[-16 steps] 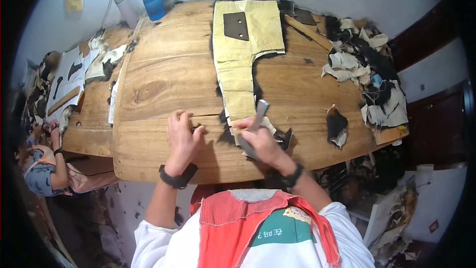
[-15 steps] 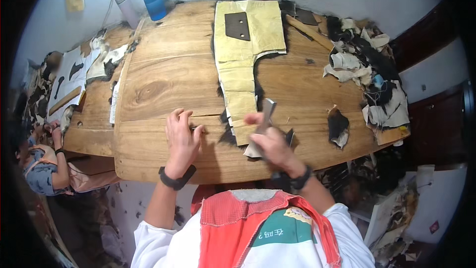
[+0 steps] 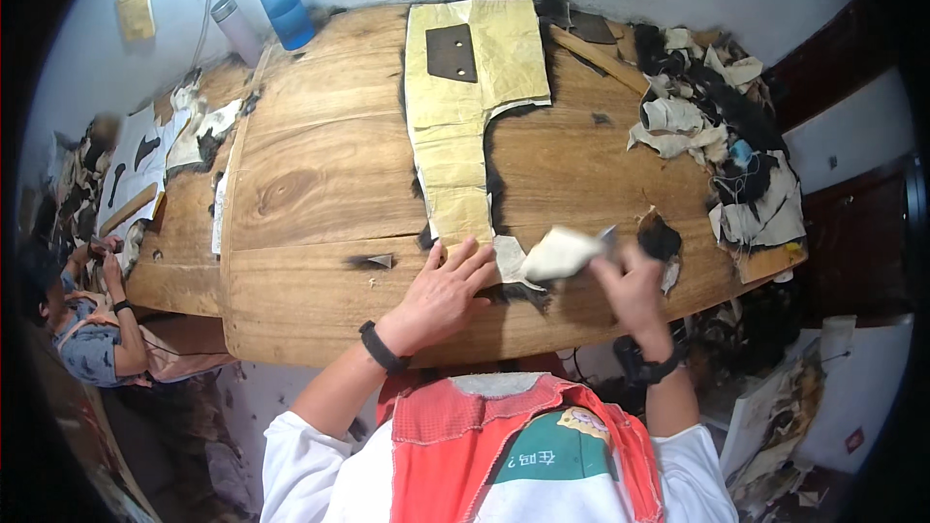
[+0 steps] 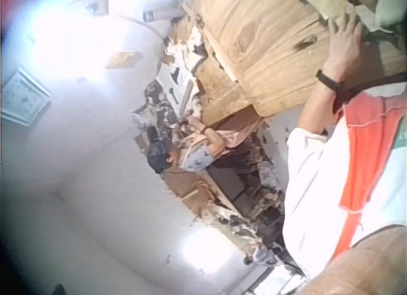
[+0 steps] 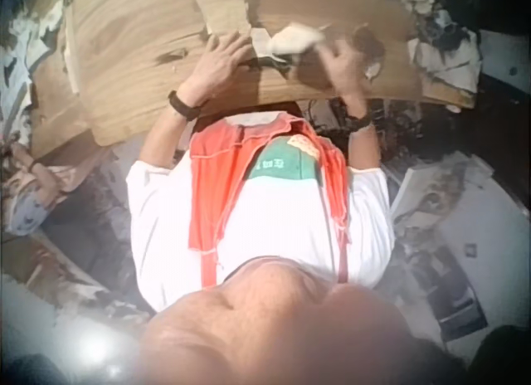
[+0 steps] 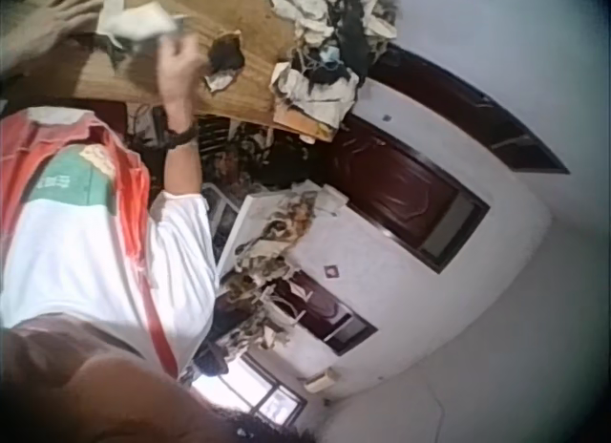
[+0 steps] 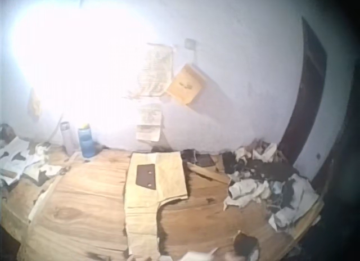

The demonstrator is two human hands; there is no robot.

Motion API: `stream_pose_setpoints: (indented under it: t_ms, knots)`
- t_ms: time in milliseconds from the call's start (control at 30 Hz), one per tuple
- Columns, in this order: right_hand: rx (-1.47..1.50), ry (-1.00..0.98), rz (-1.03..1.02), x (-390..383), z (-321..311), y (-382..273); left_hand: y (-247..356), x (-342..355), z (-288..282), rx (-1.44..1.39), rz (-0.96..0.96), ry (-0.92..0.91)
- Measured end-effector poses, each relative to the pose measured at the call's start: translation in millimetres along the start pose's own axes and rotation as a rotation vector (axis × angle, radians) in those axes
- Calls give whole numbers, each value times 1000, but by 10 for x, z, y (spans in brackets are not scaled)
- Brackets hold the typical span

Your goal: Stitching together various scraps of leather and fur using a needle and thread, and using a hammer to flatten seams.

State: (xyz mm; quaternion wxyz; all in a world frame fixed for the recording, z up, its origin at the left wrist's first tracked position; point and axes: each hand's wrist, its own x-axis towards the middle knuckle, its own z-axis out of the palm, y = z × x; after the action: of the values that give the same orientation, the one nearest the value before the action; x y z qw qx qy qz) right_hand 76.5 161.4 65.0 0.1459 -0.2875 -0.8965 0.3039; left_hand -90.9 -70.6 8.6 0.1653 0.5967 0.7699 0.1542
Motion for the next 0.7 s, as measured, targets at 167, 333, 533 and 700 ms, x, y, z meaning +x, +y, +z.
stream_pose_setpoints:
  t_ms: [167, 333, 533, 700]
  knots:
    - [410, 121, 126, 228, -187, 104, 195, -6, -103, -46, -26, 73]
    - [320, -152, -186, 235, 166, -318, 599, 380, -228, -1137, -49, 110]
    - [440, -399, -201, 378, 439, -466, 598, 375, 16, -1310, -202, -168]
    - [372, -464, -12, 464, 785, -211, 532, 92, 24, -1542, -382, 225]
